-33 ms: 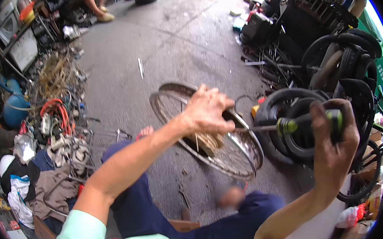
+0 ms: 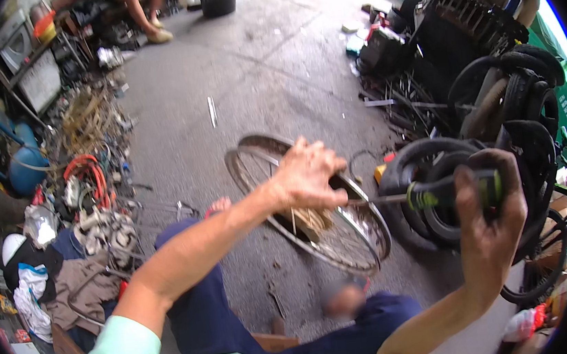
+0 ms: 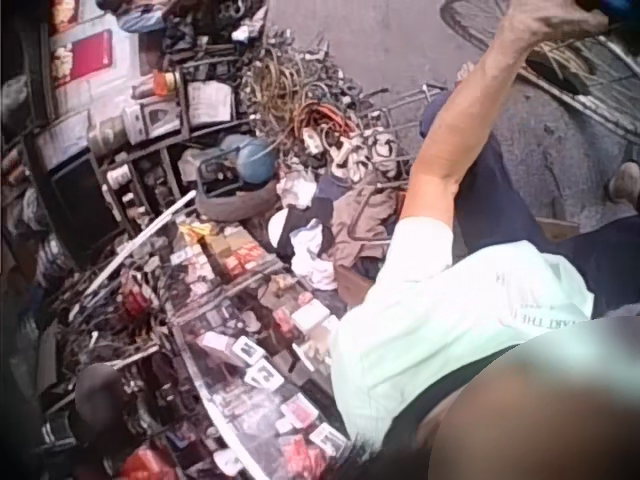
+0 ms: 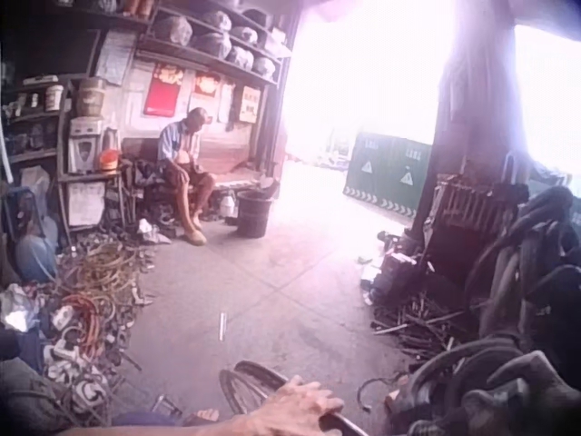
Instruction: The person uses a screwdriver to tighten or adjust the spokes of a bicycle wheel rim while seated on the ground. They rotate the wheel and work on different sections of the rim throughout the clip.
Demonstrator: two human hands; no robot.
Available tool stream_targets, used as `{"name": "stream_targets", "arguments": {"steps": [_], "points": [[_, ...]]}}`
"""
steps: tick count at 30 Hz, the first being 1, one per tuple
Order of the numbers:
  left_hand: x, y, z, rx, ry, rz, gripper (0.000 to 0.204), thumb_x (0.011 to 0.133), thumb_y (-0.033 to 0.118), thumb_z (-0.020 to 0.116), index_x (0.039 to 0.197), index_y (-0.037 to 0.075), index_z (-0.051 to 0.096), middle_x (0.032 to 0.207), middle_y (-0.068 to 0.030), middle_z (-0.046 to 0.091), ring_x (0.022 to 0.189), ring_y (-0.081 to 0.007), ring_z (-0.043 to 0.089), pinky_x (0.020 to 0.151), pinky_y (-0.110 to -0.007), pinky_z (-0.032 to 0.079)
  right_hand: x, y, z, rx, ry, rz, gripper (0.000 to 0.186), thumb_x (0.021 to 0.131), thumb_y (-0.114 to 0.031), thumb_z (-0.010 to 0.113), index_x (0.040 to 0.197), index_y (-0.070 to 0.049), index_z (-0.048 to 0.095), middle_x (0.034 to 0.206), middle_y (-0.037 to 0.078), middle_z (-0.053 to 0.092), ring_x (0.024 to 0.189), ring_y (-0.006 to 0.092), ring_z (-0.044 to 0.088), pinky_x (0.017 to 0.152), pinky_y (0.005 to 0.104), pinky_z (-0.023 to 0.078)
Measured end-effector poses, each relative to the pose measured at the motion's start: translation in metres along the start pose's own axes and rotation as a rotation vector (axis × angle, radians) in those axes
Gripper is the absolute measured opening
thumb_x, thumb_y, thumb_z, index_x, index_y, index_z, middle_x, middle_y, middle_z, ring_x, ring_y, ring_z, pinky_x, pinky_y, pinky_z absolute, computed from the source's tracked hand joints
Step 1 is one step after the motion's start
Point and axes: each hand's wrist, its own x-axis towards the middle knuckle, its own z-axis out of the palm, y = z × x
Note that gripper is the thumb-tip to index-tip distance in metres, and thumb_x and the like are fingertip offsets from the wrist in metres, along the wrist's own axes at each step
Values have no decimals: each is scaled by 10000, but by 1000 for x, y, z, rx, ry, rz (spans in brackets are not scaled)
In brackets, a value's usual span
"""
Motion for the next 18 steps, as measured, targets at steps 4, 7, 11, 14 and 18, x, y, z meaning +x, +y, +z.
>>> {"name": "stream_targets", "arguments": {"steps": [4, 7, 11, 14, 18], "points": [[-4, 12, -2, -4, 154, 103, 402, 772, 410, 646, 999, 82, 599, 935, -106, 579, 960, -236, 541, 903, -446, 381, -3, 7, -6, 86, 14, 3, 259, 856, -89, 681, 1068, -8, 557, 908, 79, 595, 796, 150, 578, 749, 273, 477], [-8, 26, 7, -112, 318, 218, 248, 804, 182, 664, 1009, 73, 579, 994, -108, 568, 1030, -250, 559, 976, -488, 379, 2, -4, -12, -138, 27, 88, 381, 881, -332, 766, 954, -15, 567, 743, 54, 559, 703, 133, 543, 672, 291, 453], [-21, 44, 2, -76, 310, 298, 260, 786, 178, 682, 976, 26, 590, 1097, -149, 584, 1091, -301, 564, 1050, -486, 363, 7, 5, -18, -298, 21, 212, 430, 865, -376, 783, 906, -2, 574, 619, 50, 508, 609, 134, 499, 615, 306, 425], [-23, 52, 4, -100, 348, 236, 266, 772, 180, 707, 948, 6, 608, 1103, -168, 590, 1110, -334, 576, 1117, -525, 349, 2, 19, -9, -8, 77, -18, 298, 875, -208, 747, 973, 12, 570, 706, 75, 534, 670, 119, 517, 649, 282, 434], [-19, 50, 13, -142, 357, 182, 290, 747, 173, 727, 934, -23, 624, 1068, -178, 587, 1073, -351, 579, 1107, -528, 366, 3, 13, -12, 22, 29, -16, 307, 859, -183, 741, 1012, 22, 571, 765, 102, 570, 697, 159, 550, 685, 307, 458]]}}
